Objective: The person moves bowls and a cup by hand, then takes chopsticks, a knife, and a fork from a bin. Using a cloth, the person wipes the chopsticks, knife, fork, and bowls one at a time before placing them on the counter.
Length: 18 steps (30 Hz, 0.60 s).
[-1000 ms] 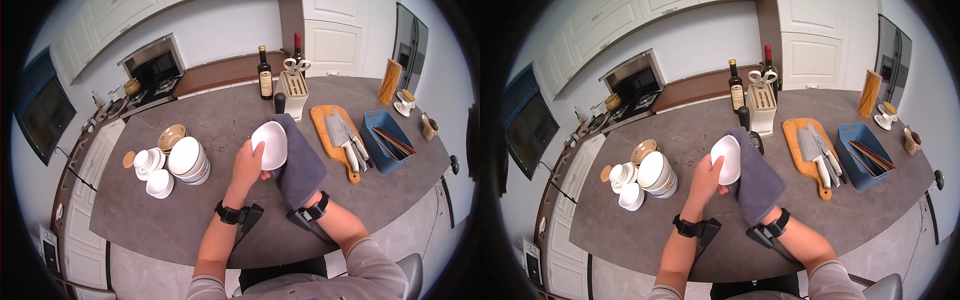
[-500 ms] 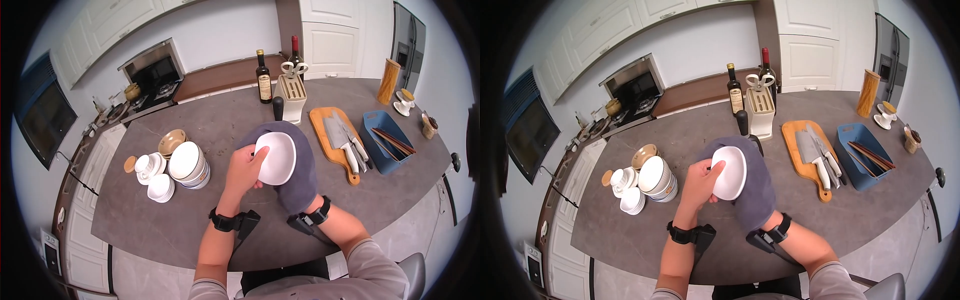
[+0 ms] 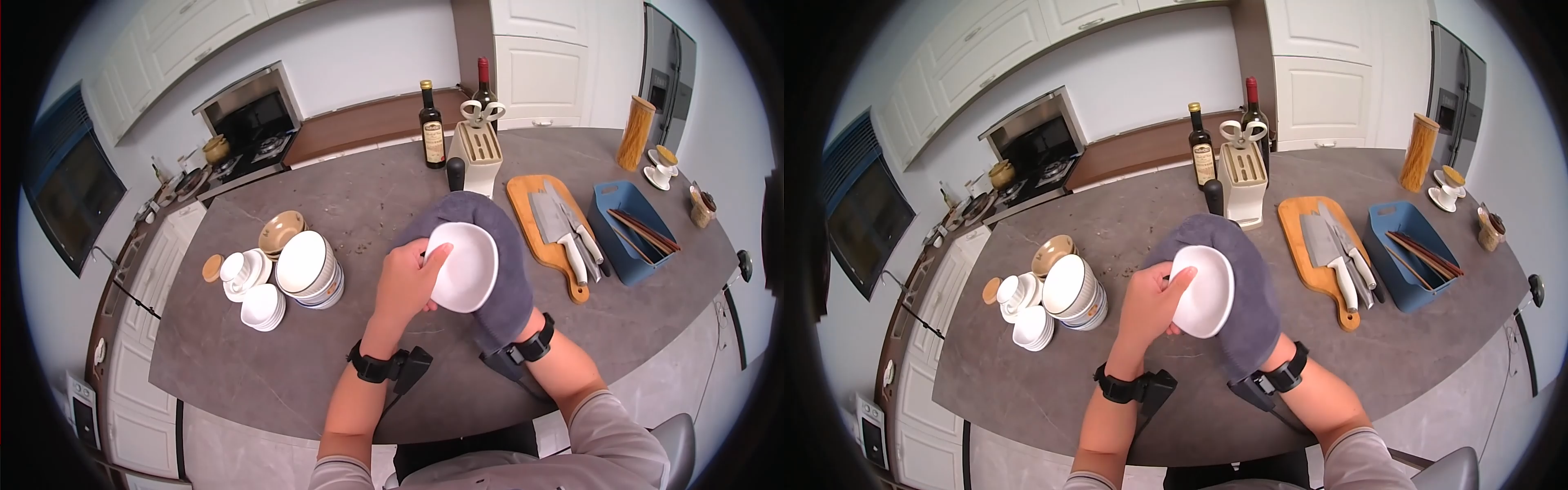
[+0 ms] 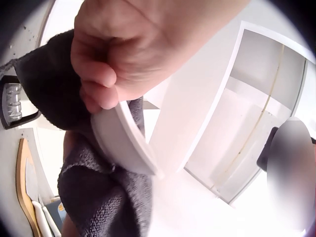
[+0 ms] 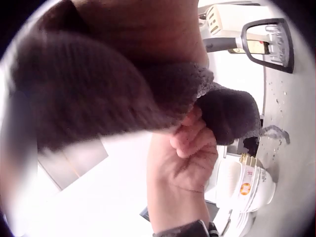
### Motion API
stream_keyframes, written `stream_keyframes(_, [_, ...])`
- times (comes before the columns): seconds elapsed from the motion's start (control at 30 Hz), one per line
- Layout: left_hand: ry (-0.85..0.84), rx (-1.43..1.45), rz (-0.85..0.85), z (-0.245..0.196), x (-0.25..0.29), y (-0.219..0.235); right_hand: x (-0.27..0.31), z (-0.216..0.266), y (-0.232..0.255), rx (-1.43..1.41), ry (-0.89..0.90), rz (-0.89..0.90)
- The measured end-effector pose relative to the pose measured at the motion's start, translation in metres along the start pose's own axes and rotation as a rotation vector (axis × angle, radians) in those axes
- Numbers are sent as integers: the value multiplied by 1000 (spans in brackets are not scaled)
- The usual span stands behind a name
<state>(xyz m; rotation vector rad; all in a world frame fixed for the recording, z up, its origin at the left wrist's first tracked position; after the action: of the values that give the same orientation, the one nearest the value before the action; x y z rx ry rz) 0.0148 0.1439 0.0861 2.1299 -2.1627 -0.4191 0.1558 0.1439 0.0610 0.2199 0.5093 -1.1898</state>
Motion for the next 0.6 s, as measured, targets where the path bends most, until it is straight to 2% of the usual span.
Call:
stream_keyframes(0.03, [0, 0, -4, 3, -3, -1, -1, 12, -10, 278, 169, -7])
stream_keyframes(0.07, [17, 82, -54, 8, -5, 1, 3, 12, -16, 434, 282, -61])
stream_keyframes(0.1, [34, 163, -102, 11, -7, 4, 5, 17, -23, 432, 281, -61])
stream_keyframes(0.17, [45, 208, -95, 12, -7, 3, 10, 26, -33, 350, 183, -110])
stream_keyframes(0.2, [49, 214, -76, 12, -6, 2, 4, 11, -35, -216, 34, -122])
stream_keyframes(0.23, [52, 220, -57, 12, -6, 0, 3, 15, -30, -218, 32, -128])
stream_keyframes(0.3, [55, 132, 11, 5, -1, -1, 0, 35, -27, -243, 34, 139])
stream_keyframes(0.33, [53, 49, 73, 2, 2, -5, -1, 24, -10, -6, 111, 61])
stream_keyframes(0.43, [11, -47, 95, -6, 7, -10, 6, 11, 19, 165, 78, -27])
stream_keyframes(0.47, [11, -46, 94, -5, 6, -13, 6, -25, 18, -496, -196, -22])
stream_keyframes(0.5, [8, -15, 34, -4, 5, -12, 5, -20, 14, -496, -196, -20])
stream_keyframes(0.57, [6, 14, -28, 0, 2, -11, -2, 10, -4, -205, -42, 40])
stream_keyframes(0.6, [36, 79, -68, 7, -2, -9, -4, 22, -13, 120, 83, 63])
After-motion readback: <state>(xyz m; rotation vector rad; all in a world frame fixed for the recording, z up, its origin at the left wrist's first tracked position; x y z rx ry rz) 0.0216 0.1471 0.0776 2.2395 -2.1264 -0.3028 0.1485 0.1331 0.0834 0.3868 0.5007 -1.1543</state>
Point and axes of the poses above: each hand's wrist, its own x-axis away from the middle knuckle, its own y-axis out of the back of the hand, z = x × y, the point moved 6 cm from there along -x, towards the middle knuckle, and after that the axes turned 1 degree about y, right-handed, at the moved point
